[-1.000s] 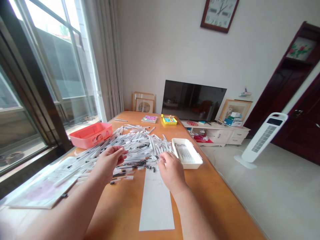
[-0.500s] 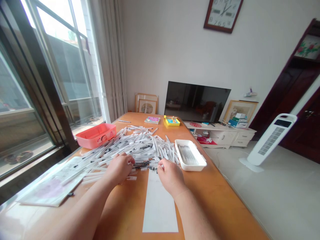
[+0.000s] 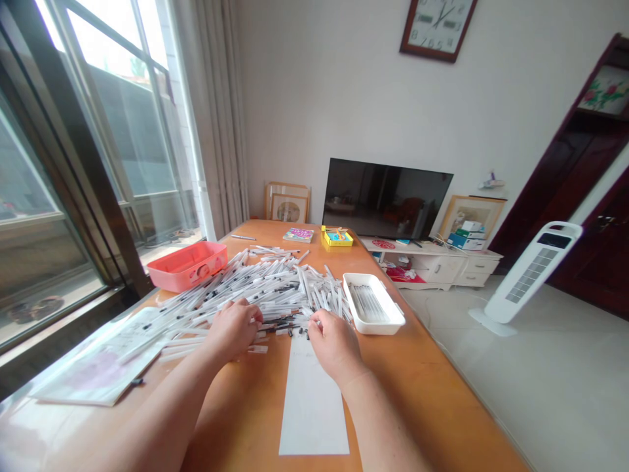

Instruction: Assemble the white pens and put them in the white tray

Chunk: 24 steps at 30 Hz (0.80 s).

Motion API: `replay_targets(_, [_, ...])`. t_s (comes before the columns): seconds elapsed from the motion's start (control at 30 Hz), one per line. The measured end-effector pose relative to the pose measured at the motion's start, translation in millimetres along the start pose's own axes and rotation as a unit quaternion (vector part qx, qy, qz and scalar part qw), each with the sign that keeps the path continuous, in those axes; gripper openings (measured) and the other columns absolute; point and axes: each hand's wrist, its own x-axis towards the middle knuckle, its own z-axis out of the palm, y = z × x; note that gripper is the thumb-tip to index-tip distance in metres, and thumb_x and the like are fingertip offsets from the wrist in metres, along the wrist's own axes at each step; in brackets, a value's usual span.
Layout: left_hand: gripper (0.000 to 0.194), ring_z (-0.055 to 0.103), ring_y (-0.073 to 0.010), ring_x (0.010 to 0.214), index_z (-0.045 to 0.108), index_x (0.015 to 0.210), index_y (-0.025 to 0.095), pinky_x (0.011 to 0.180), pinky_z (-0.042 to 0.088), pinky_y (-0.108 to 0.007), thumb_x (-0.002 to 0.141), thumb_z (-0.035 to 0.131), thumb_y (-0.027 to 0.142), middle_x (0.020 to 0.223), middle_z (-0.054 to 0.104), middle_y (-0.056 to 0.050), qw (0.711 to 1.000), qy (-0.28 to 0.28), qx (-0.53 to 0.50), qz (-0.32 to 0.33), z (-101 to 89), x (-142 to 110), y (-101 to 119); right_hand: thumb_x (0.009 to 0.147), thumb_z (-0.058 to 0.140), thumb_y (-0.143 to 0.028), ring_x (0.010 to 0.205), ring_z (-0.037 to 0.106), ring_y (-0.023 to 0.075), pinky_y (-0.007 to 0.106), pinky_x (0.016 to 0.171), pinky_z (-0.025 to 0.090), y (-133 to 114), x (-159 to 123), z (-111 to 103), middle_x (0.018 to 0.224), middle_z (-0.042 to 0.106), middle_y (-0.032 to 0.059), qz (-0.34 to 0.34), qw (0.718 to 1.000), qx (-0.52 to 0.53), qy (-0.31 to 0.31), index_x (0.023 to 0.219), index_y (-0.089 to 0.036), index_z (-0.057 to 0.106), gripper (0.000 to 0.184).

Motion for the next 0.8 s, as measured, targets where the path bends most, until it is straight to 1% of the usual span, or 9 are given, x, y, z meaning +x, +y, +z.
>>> replay_targets(0.17, [0.020,0.055,-0.0309,0.100,0.071,0.084,0.026,0.083,0.040,-0.041,0.082,0.051,0.024,0.101,0.065,-0.009,0.999,0.027,-0.025,-0.004,-8.2,-2,1,0.089,0.053,-0.036,0.068,0.055,0.0165,0.026,0.059,0.034,0,0,0,0.075,0.066,0.0003,-0.003,0.999,0.031,0.018,0.083,-0.024,0.067,0.020])
replay_targets(0.23, [0.019,0.056,-0.0282,0.098,0.070,0.085,0.025,0.082,0.040,-0.038,0.083,0.051,0.025,0.099,0.066,-0.008,0.997,0.034,-0.072,0.002,-8.9,-1,4,0.089,0.053,-0.038,0.065,0.053,0.0162,0.026,0.058,0.034,-1,0,2,0.070,0.064,0.0001,0.005,0.998,0.060,0.014,0.082,-0.023,0.067,0.022])
replay_targets(0.33, [0.016,0.060,-0.0224,0.090,0.068,0.087,0.023,0.077,0.042,-0.032,0.084,0.052,0.024,0.094,0.069,-0.006,0.985,0.027,-0.165,0.029,-6.1,0,10,0.090,0.056,-0.045,0.062,0.051,0.0156,0.026,0.057,0.036,-6,-1,3,0.068,0.061,-0.0002,0.035,0.989,0.141,-0.017,0.087,-0.022,0.069,0.027])
replay_targets(0.43, [0.015,0.060,-0.0189,0.080,0.066,0.087,0.022,0.069,0.041,-0.028,0.084,0.052,0.026,0.088,0.070,-0.004,0.971,-0.002,-0.235,0.048,-1.3,-3,19,0.089,0.056,-0.055,0.065,0.052,0.0152,0.026,0.059,0.039,-13,-2,2,0.073,0.063,0.0008,0.074,0.963,0.253,-0.054,0.097,-0.022,0.071,0.037])
replay_targets(0.53, [0.017,0.061,-0.0169,0.075,0.066,0.086,0.021,0.066,0.041,-0.026,0.084,0.050,0.024,0.086,0.070,-0.004,0.956,-0.012,-0.284,0.072,2.7,-8,29,0.090,0.055,-0.059,0.064,0.053,0.0144,0.025,0.058,0.039,-18,-3,1,0.075,0.064,0.0015,0.111,0.928,0.352,-0.060,0.105,-0.022,0.070,0.043])
replay_targets(0.6, [0.017,0.061,-0.0169,0.077,0.067,0.084,0.021,0.067,0.043,-0.026,0.083,0.050,0.022,0.084,0.070,-0.003,0.945,-0.009,-0.313,0.093,4.7,-11,35,0.089,0.057,-0.059,0.065,0.054,0.0140,0.025,0.058,0.039,-19,-3,0,0.078,0.065,0.0026,0.126,0.906,0.400,-0.049,0.106,-0.021,0.070,0.043])
replay_targets(0.67, [0.015,0.062,-0.0171,0.078,0.067,0.083,0.020,0.068,0.043,-0.025,0.083,0.053,0.024,0.083,0.070,-0.003,0.937,-0.018,-0.333,0.106,5.8,-12,39,0.087,0.061,-0.057,0.067,0.057,0.0145,0.025,0.058,0.040,-18,-2,0,0.082,0.067,0.0047,0.133,0.891,0.432,-0.032,0.102,-0.019,0.071,0.042])
replay_targets(0.77, [0.016,0.063,-0.0171,0.076,0.067,0.087,0.021,0.067,0.045,-0.025,0.084,0.054,0.030,0.083,0.071,-0.002,0.934,-0.025,-0.346,0.086,4.4,-9,33,0.085,0.065,-0.055,0.069,0.061,0.0160,0.025,0.057,0.041,-15,1,-1,0.087,0.070,0.0077,0.148,0.874,0.462,0.004,0.096,-0.017,0.069,0.040])
replay_targets(0.8, [0.017,0.064,-0.0173,0.076,0.066,0.089,0.021,0.068,0.045,-0.026,0.085,0.053,0.032,0.084,0.071,-0.003,0.936,-0.013,-0.345,0.068,2.8,-6,28,0.084,0.066,-0.054,0.070,0.061,0.0163,0.025,0.056,0.040,-14,1,-1,0.088,0.070,0.0081,0.153,0.869,0.470,0.018,0.095,-0.017,0.069,0.039])
